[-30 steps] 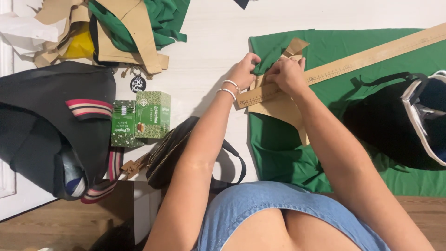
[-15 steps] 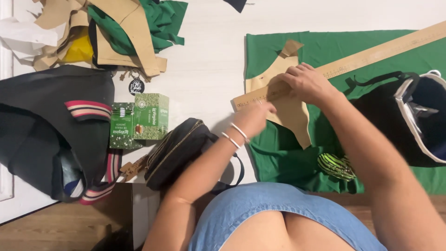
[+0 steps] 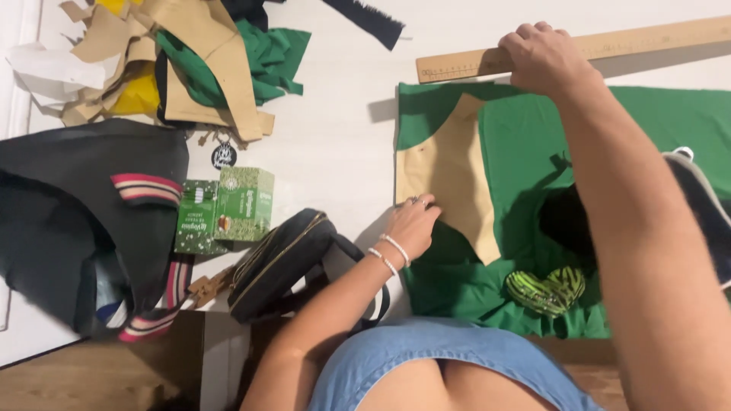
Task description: Positioning a paper pattern on green fabric and smoothing it out on a work table
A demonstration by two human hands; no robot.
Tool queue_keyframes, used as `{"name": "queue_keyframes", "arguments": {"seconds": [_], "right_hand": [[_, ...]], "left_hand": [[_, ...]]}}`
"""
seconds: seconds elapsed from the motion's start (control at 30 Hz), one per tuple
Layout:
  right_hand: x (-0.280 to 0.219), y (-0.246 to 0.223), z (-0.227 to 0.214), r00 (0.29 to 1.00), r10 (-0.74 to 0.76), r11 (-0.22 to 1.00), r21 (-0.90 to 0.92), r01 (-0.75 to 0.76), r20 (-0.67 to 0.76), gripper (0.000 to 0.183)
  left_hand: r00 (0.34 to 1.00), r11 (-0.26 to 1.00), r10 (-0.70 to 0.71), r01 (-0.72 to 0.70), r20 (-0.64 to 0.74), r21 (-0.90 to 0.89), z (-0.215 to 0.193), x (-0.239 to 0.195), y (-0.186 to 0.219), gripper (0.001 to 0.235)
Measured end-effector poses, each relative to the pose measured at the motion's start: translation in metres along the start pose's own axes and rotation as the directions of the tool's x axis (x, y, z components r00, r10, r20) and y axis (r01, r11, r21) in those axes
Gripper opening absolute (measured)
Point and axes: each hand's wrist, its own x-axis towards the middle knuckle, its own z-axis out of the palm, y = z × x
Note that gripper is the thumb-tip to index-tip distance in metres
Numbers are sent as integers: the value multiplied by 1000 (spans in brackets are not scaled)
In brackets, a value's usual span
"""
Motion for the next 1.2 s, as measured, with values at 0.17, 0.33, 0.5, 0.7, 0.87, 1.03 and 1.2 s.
{"name": "queue_keyframes", "arguments": {"seconds": [0.17, 0.33, 0.5, 0.7, 0.87, 1.03, 1.2], "right_hand": [[35, 25, 62, 991, 131, 990, -53, -129, 33, 33], [33, 18, 114, 963, 267, 930, 254, -266, 34, 39], [-37, -74, 17, 812, 499, 693, 702, -163, -304, 36], [-156, -217, 26, 940, 202, 695, 717, 60, -274, 44], [-180, -248, 46, 968, 248, 883, 420, -210, -38, 69], [-192, -235, 69, 976, 174, 946, 299, -128, -134, 75], [-193, -242, 77, 974, 201, 947, 277, -164, -109, 89]], "left_hand": [[999, 1000, 1, -2, -52, -21, 10, -1, -4, 37], [998, 995, -57, 60, 33, -86, 13, 2, -9, 47], [994, 947, 101, -105, -29, -303, 11, 1, -14, 63], [960, 974, 141, -179, -244, -141, -35, 62, -65, 60], [990, 980, -79, 55, 121, 193, -48, 83, -94, 81], [923, 961, -211, 136, 320, 242, -84, 81, -86, 90], [927, 924, -210, 85, 310, 373, -101, 82, -71, 106]]}}
